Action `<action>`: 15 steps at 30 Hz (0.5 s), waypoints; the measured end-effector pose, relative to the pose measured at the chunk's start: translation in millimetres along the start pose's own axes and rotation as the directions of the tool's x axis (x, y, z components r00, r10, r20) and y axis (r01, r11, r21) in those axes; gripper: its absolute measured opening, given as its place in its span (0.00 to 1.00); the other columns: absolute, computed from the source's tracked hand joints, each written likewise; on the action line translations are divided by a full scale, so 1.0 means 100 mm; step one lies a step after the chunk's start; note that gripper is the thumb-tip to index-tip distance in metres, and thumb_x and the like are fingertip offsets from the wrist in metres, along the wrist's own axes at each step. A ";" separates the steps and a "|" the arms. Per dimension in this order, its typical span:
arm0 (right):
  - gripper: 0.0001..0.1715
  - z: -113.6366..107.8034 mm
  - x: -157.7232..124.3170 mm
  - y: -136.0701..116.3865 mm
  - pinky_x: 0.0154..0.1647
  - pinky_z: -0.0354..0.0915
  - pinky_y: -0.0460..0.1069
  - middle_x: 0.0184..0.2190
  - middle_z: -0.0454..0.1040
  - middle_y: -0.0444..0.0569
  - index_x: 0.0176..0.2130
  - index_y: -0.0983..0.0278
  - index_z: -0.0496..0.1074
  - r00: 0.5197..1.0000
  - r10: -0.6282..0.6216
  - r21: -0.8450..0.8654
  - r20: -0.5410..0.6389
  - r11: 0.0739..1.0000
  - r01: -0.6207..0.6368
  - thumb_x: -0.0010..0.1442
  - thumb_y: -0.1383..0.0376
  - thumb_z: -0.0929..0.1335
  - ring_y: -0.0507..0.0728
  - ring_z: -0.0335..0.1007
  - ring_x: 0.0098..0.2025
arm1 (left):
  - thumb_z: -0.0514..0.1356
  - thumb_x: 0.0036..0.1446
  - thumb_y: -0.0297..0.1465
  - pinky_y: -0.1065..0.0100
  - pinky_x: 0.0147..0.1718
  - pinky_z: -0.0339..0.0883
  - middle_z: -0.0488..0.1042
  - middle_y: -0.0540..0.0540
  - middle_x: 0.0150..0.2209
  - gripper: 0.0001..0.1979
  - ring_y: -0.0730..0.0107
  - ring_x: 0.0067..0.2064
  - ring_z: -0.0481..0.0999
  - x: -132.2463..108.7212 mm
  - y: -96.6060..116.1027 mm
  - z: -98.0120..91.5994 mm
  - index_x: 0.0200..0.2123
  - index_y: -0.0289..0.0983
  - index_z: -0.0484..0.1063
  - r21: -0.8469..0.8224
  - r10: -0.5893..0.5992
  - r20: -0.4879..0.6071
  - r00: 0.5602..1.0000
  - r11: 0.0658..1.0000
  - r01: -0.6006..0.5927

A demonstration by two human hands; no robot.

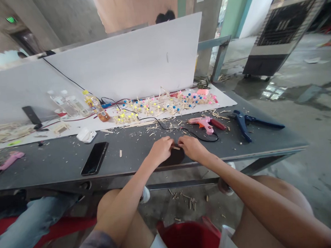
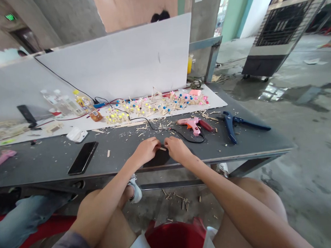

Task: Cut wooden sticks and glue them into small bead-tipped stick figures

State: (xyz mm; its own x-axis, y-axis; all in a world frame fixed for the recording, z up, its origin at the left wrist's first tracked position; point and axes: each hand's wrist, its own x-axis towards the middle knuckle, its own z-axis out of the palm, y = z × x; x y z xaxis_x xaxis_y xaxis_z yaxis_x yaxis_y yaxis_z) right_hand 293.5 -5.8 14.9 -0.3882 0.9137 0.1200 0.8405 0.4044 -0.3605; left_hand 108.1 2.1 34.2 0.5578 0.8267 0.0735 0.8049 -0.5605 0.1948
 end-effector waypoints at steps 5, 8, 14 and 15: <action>0.08 0.01 -0.01 0.00 0.42 0.58 0.47 0.38 0.74 0.50 0.37 0.63 0.75 1.000 -0.020 0.042 -0.007 0.999 0.020 0.64 0.69 0.65 0.56 0.70 0.41 | 0.56 0.60 0.24 0.68 0.38 0.67 0.74 0.44 0.36 0.08 0.63 0.40 0.76 0.00 0.02 0.00 0.35 0.38 0.75 -0.025 0.025 -0.001 1.000 0.999 -0.025; 0.08 0.00 -0.02 -0.01 0.41 0.59 0.47 0.37 0.74 0.50 0.38 0.63 0.75 1.000 -0.018 0.061 0.001 0.998 0.018 0.64 0.66 0.66 0.56 0.71 0.40 | 0.56 0.59 0.23 0.68 0.38 0.67 0.74 0.44 0.35 0.08 0.63 0.40 0.76 0.01 0.03 0.01 0.35 0.38 0.75 -0.017 0.023 0.002 1.000 1.000 -0.023; 0.08 -0.01 -0.03 -0.05 0.42 0.60 0.46 0.38 0.75 0.50 0.37 0.64 0.76 1.000 0.001 0.055 0.007 0.998 -0.002 0.59 0.71 0.66 0.56 0.71 0.40 | 0.57 0.57 0.23 0.67 0.41 0.68 0.75 0.43 0.38 0.10 0.62 0.43 0.76 0.03 0.04 0.01 0.38 0.38 0.76 -0.055 0.022 -0.009 1.000 0.998 -0.022; 0.09 -0.01 -0.03 -0.05 0.42 0.60 0.46 0.38 0.75 0.50 0.36 0.64 0.76 1.000 0.008 0.051 0.008 0.999 -0.008 0.59 0.72 0.65 0.56 0.71 0.41 | 0.56 0.57 0.23 0.68 0.41 0.67 0.75 0.43 0.38 0.10 0.62 0.42 0.77 0.03 0.04 0.01 0.37 0.38 0.77 -0.060 0.020 0.001 1.000 0.998 -0.020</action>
State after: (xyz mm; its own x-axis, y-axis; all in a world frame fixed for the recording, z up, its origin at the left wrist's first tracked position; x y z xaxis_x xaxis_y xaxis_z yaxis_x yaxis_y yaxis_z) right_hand 290.5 -10.4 17.2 -0.3843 0.9166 0.1098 0.8236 0.3942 -0.4078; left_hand 112.8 2.2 33.8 0.5740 0.8153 0.0761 0.7800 -0.5727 0.2522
